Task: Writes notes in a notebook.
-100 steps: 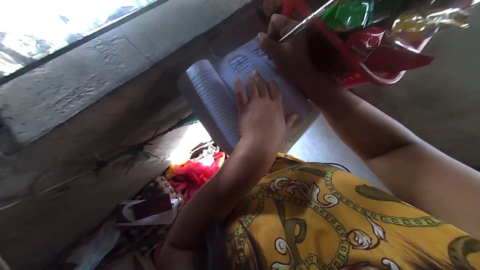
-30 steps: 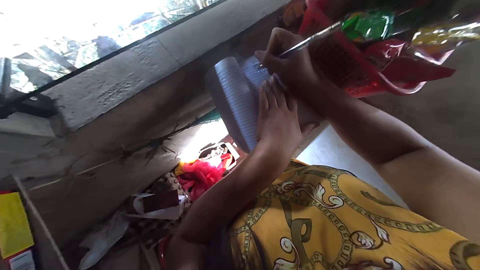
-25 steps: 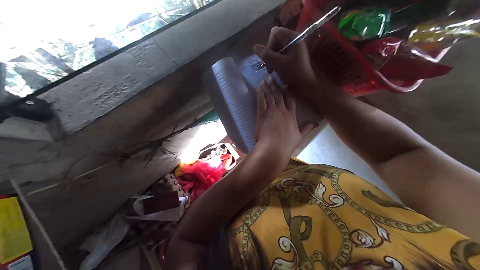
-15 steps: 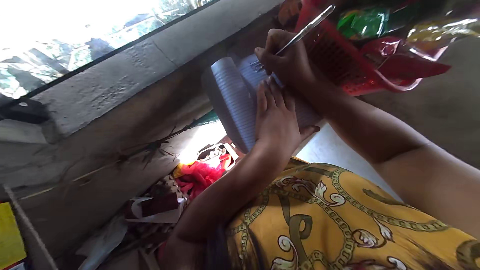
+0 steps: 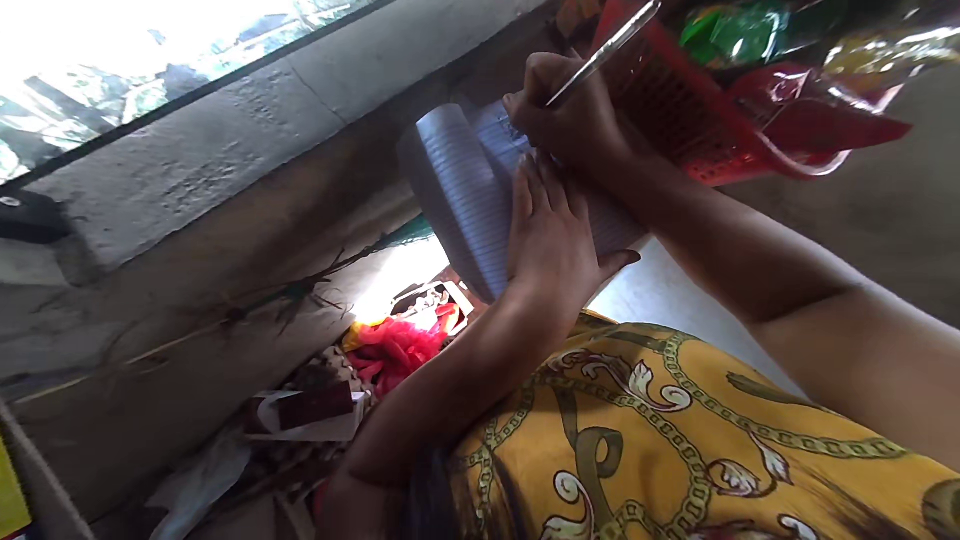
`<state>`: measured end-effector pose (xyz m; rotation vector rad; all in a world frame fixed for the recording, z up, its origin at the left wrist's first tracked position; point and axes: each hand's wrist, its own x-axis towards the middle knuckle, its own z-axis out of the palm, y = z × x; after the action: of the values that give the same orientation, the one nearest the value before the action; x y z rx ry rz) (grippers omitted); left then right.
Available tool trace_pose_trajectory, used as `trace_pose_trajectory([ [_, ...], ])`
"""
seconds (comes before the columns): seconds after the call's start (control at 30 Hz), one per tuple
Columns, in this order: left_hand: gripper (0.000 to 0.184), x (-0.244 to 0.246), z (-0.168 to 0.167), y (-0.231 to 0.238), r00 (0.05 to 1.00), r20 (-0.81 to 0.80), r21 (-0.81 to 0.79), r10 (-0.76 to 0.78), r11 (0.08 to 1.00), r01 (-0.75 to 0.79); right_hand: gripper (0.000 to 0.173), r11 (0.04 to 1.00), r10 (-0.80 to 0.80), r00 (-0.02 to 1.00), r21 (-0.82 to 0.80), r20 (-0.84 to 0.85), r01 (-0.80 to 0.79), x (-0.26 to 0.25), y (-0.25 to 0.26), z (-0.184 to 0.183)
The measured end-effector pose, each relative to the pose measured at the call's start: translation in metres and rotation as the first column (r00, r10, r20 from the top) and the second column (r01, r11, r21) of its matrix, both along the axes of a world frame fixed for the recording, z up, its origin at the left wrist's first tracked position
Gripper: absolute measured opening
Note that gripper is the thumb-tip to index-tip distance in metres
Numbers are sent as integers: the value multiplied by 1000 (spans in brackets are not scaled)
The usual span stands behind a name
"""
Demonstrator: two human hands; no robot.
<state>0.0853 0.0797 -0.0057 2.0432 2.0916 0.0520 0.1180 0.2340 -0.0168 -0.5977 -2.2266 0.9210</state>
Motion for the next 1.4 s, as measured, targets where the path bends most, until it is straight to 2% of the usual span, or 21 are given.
trace_pose_trajectory([
  [0.4, 122, 1, -3, -1, 1000, -4, 35, 9, 999, -9, 24, 999, -33, 999, -14, -5, 32, 2, 1, 1],
  [0.6, 121, 1, -1, -1, 1000, 1, 19, 7, 1000, -7, 24, 998, -32, 999, 59, 0, 32, 1, 2, -3],
  [1.4, 120, 1, -4, -1, 1000, -5, 63, 22, 998, -21, 24, 998, -41, 999, 37, -10, 41, 3, 5, -3],
])
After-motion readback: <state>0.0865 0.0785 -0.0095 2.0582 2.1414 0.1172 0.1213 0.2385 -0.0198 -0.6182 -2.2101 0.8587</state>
